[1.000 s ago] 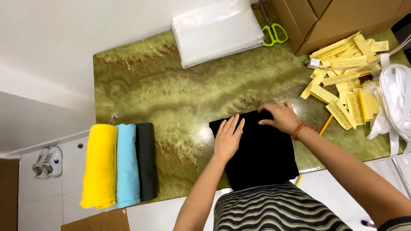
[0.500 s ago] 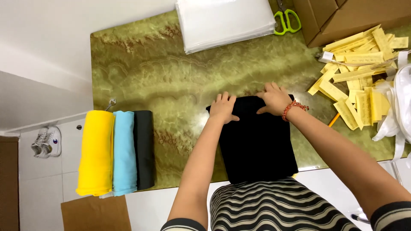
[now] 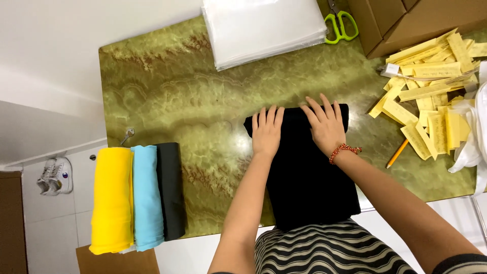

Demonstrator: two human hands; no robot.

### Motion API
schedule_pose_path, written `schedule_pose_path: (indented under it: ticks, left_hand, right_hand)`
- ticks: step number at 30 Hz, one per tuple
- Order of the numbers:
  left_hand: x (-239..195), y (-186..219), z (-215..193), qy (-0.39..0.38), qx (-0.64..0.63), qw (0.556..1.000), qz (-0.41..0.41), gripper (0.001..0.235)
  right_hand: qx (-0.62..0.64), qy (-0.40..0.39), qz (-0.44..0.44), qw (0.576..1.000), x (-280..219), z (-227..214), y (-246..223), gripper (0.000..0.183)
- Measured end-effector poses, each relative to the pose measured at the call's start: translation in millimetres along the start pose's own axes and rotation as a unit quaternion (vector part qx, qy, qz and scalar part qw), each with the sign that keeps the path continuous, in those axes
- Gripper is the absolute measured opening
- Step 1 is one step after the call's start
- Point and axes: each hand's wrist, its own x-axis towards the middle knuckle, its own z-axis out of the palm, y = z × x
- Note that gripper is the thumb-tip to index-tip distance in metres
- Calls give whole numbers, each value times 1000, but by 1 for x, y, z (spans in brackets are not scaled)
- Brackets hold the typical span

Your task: Picking clothes from a rack, folding them on a table, and preparing them for packaging

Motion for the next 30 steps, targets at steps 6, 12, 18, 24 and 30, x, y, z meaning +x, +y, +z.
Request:
schedule_pose_path:
  ticks: [6, 12, 18, 24, 30]
  left_hand:
    - [-4, 1, -51, -103, -105, 989, 0, 102]
    - [-19, 18, -18, 124, 24, 992, -4, 65]
    - [-42, 27, -22, 126, 21, 992, 27, 73]
    - [-71, 42, -32, 162, 78, 982, 53, 65]
    - [-90, 38, -22, 137, -15, 986, 90, 47]
  right_hand:
    - [19, -1, -10, 1000, -10, -6, -4, 93]
    - [47, -2, -7, 999, -30, -14, -15, 82]
    - [169, -59, -5, 984, -32, 3, 15, 57]
    - [147, -270, 43, 951, 26, -3, 54, 76]
    - [13, -354, -48, 934, 37, 58, 52, 118]
